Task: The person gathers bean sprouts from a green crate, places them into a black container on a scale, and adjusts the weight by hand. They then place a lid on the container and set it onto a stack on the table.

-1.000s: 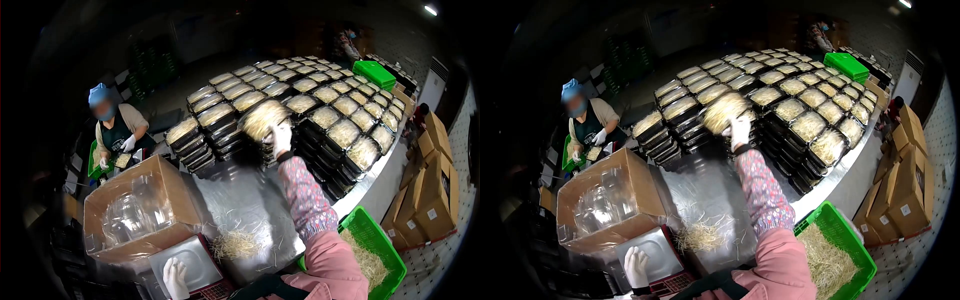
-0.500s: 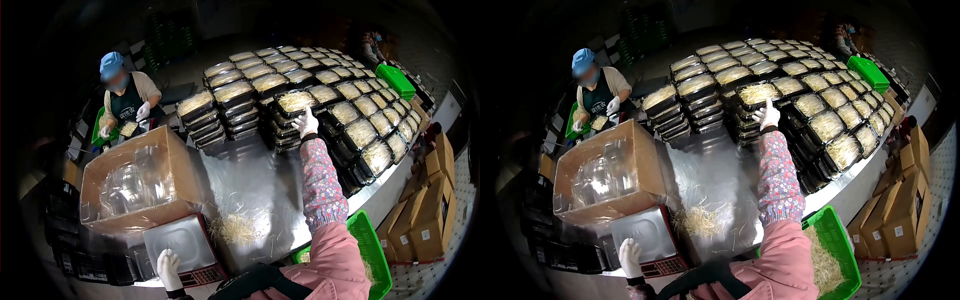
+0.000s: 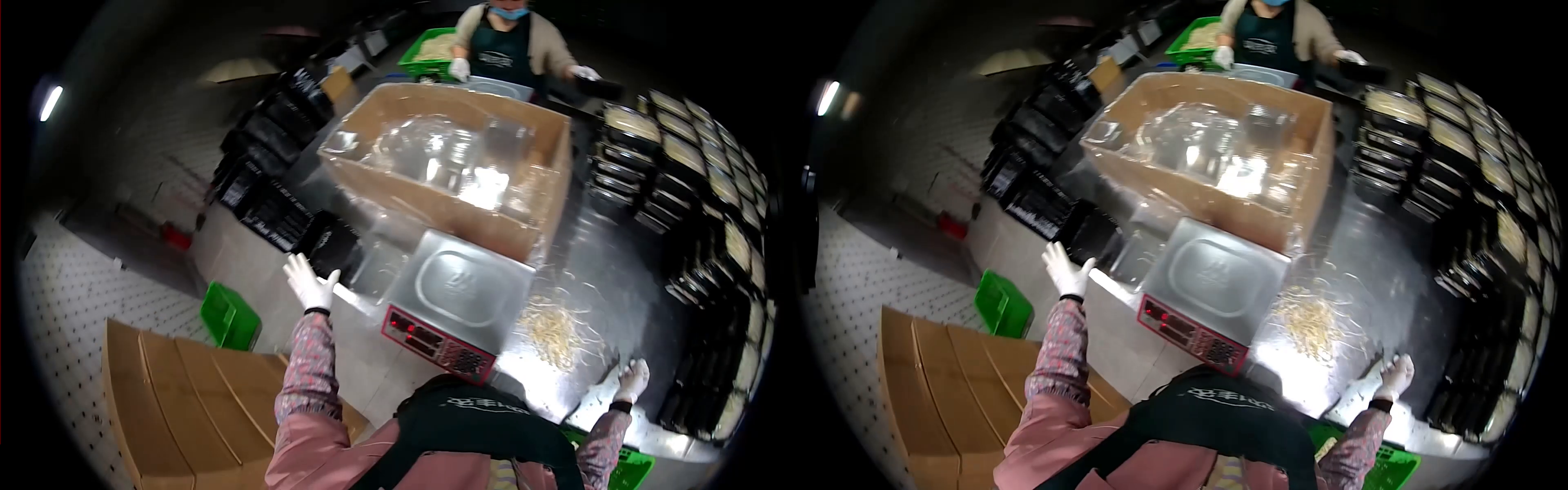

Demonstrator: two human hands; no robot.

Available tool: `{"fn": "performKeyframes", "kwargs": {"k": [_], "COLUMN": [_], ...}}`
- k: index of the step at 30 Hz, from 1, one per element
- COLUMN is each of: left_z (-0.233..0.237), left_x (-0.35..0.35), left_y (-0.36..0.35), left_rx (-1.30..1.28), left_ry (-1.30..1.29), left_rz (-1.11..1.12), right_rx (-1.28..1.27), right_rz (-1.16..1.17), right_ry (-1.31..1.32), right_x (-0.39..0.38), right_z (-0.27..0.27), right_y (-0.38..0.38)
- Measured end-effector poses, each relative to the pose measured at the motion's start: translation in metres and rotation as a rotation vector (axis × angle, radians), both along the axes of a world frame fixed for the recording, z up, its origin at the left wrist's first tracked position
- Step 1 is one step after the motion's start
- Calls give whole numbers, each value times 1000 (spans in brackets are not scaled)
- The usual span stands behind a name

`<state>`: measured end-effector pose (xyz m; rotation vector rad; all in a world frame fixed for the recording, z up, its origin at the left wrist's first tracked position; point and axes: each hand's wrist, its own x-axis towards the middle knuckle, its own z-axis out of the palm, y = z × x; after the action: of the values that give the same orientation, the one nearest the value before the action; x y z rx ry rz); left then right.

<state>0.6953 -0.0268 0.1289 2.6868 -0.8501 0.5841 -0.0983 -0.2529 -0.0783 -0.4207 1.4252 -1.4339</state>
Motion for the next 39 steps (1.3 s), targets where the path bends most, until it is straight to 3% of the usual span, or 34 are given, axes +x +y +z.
{"fn": "performKeyframes", "kwargs": {"k": [4, 6, 12, 13, 15, 16, 18, 21, 22, 23, 26, 28, 30, 32, 33, 35, 39], "left_z": [-43, -46, -45, -38, -40, -30, -10, 7, 12, 21, 47, 55, 44, 45, 24, -25, -90], "left_x": [61, 79, 126, 130, 142, 139, 135, 126, 118, 96, 8, -73, -156, -243, -276, -344, -412], "left_y": [10, -1, 8, 9, 13, 12, 11, -11, -27, -48, -113, -147, -171, -177, -182, -187, -214], "left_rx": [210, 271, -283, -269, -326, -394, -452, -718, -763, -847, -916, -934, -794, -416, -297, -130, 40], "left_ry": [133, 156, 403, 397, 240, 264, 136, 235, 248, 316, 473, 687, 745, 675, 683, 622, 547], "left_rz": [-85, -1, -123, -98, -89, -115, -171, -262, -307, -382, -564, -852, -1151, -1598, -1761, -2022, -2105], "right_rx": [45, -12, -177, -392, -369, -505, -683, -856, -714, -1025, -996, -748, -609, -270, -82, -26, -17], "right_rz": [16, 94, 488, 478, 663, 645, 796, 1125, 1502, 1263, 1344, 1299, 1011, 845, 791, 648, 398], "right_ry": [47, 110, 339, 482, 766, 833, 1058, 1215, 1178, 1344, 1411, 1399, 1538, 1497, 1470, 1357, 1153], "right_x": [40, 75, 203, 229, 284, 313, 356, 420, 445, 463, 478, 442, 396, 352, 335, 305, 277], "right_z": [35, 65, 143, 134, 166, 179, 186, 176, 190, 143, 137, 149, 136, 147, 157, 158, 144], "right_y": [-4, -9, 10, 14, 40, 57, 74, 109, 111, 131, 125, 108, 109, 127, 140, 178, 262]}}
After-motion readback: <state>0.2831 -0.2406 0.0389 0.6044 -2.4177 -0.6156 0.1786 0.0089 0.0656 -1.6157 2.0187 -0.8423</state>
